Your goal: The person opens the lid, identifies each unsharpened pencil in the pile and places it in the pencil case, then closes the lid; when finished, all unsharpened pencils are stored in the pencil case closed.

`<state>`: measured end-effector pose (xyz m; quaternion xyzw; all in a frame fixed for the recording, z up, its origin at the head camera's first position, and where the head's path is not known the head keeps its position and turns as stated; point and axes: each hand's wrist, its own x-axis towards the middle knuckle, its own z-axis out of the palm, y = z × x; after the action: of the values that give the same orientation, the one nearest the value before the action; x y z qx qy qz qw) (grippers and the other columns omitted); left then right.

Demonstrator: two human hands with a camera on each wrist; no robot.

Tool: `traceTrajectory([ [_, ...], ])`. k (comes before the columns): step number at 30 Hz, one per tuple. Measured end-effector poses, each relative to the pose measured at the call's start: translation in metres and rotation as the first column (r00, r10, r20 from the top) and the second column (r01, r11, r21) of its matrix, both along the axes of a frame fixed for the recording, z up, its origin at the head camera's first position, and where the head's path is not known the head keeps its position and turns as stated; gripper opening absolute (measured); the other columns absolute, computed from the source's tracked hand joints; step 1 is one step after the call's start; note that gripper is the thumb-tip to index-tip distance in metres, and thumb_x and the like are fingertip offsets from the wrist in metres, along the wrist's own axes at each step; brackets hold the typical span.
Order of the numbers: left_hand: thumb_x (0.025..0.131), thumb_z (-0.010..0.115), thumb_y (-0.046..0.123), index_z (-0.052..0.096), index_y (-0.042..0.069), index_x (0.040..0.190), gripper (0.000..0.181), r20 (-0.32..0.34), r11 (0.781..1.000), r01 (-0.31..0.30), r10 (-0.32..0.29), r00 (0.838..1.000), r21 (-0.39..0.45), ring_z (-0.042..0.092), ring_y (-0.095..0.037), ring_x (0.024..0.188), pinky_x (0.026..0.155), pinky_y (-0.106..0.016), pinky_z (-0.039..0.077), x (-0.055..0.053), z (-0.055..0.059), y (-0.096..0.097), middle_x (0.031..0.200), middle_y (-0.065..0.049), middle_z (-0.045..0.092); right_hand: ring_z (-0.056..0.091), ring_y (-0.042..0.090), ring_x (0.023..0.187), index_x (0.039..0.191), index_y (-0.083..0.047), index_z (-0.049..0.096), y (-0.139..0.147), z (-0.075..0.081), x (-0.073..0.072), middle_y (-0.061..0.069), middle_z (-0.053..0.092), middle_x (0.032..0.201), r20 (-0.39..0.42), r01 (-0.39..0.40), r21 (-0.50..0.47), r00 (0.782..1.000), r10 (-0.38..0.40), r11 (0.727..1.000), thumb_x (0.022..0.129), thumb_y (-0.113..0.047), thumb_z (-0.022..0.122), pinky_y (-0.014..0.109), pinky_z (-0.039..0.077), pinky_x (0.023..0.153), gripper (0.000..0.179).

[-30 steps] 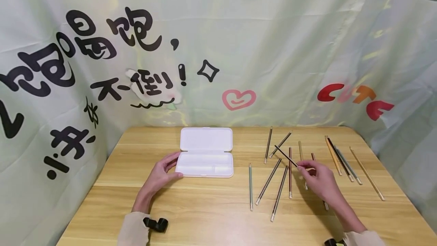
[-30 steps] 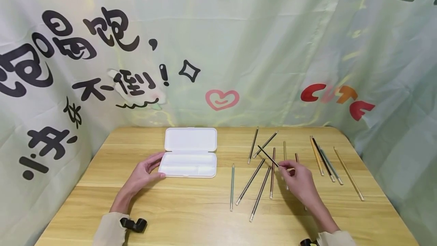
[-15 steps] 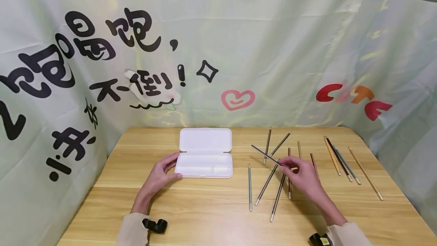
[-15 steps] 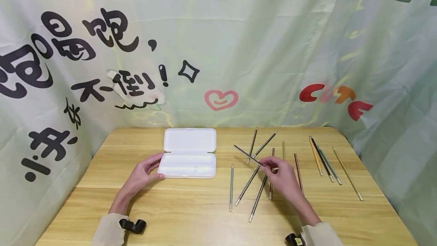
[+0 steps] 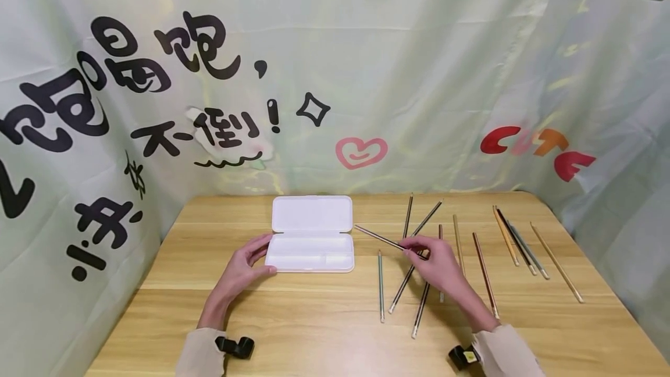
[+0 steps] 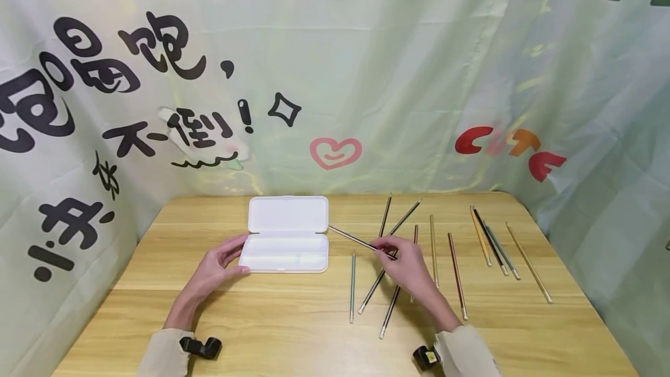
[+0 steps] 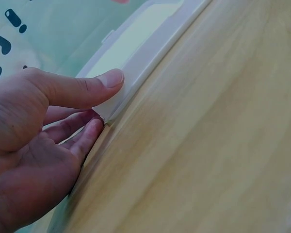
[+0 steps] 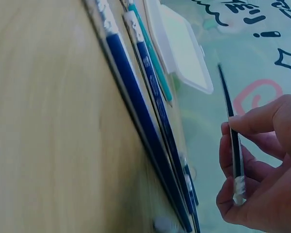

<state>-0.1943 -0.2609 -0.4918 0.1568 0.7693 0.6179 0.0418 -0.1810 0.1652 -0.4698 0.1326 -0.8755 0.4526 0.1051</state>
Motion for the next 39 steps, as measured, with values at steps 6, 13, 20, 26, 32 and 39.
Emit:
traceTrajectory([
  [6,0.074,0.074,-0.006,0.036,-0.007,0.138,0.074,-0.002,1.0,0.0,0.0,1.0,0.006,0.035,-0.042,0.127,0.105,-0.043,0.034,-0.006,-0.014,-0.004,0.145,-0.025,0.026,0.061,0.014,0.079,0.097,-0.014,0.071,-0.018,0.001,-0.005,0.001,0.068,0.088,-0.019,-0.019,-0.035,1.0,0.018,0.999,0.084,-0.001,0.067,0.023,0.055,0.059,0.019],
  [13,0.072,0.079,0.005,0.039,-0.002,0.138,0.077,-0.021,1.0,-0.017,0.017,1.0,-0.005,0.038,-0.036,0.127,0.102,-0.031,0.039,-0.01,-0.027,-0.008,0.145,-0.018,0.03,0.06,0.011,0.079,0.095,-0.014,0.073,-0.037,-0.004,-0.014,-0.003,0.067,0.088,-0.072,-0.049,-0.007,0.996,0.048,0.999,0.082,0.001,0.068,0.026,0.053,0.063,0.021],
  [20,0.073,0.078,0.005,0.04,-0.003,0.138,0.076,-0.025,1.0,-0.02,0.02,0.999,-0.002,0.039,-0.035,0.126,0.1,-0.026,0.041,-0.009,-0.029,-0.009,0.144,-0.016,0.032,0.059,0.01,0.075,0.092,-0.015,0.074,-0.057,-0.003,-0.023,-0.004,0.068,0.087,-0.071,-0.08,-0.025,0.994,0.078,0.996,0.083,0.0,0.067,0.023,0.051,0.057,0.019],
  [26,0.073,0.078,0.005,0.04,-0.003,0.138,0.076,-0.026,1.0,-0.005,0.005,1.0,0.011,0.039,-0.038,0.125,0.1,-0.027,0.041,-0.011,-0.03,-0.01,0.144,-0.019,0.031,0.061,0.01,0.077,0.089,-0.01,0.074,-0.077,-0.002,-0.033,0.001,0.069,0.087,-0.097,-0.072,-0.046,0.993,0.068,0.996,0.082,0.002,0.066,0.024,0.052,0.061,0.016],
  [32,0.071,0.08,0.005,0.042,0.0,0.137,0.077,-0.006,0.999,-0.038,0.038,0.999,-0.004,0.041,-0.033,0.125,0.099,-0.025,0.041,-0.011,-0.027,-0.009,0.144,-0.013,0.034,0.06,0.011,0.075,0.086,-0.011,0.074,-0.099,-0.006,-0.042,0.002,0.069,0.085,-0.095,-0.077,-0.089,0.993,0.068,0.993,0.08,0.005,0.068,0.023,0.052,0.06,0.019],
  [39,0.071,0.08,0.005,0.041,-0.001,0.138,0.077,-0.007,0.999,-0.033,0.033,0.999,-0.01,0.041,-0.033,0.125,0.1,-0.025,0.041,-0.009,-0.026,-0.009,0.144,-0.015,0.032,0.06,0.012,0.074,0.082,-0.011,0.074,-0.121,-0.014,-0.048,0.004,0.069,0.081,-0.047,-0.085,-0.113,0.996,0.08,0.99,0.08,0.001,0.07,0.022,0.052,0.062,0.013],
])
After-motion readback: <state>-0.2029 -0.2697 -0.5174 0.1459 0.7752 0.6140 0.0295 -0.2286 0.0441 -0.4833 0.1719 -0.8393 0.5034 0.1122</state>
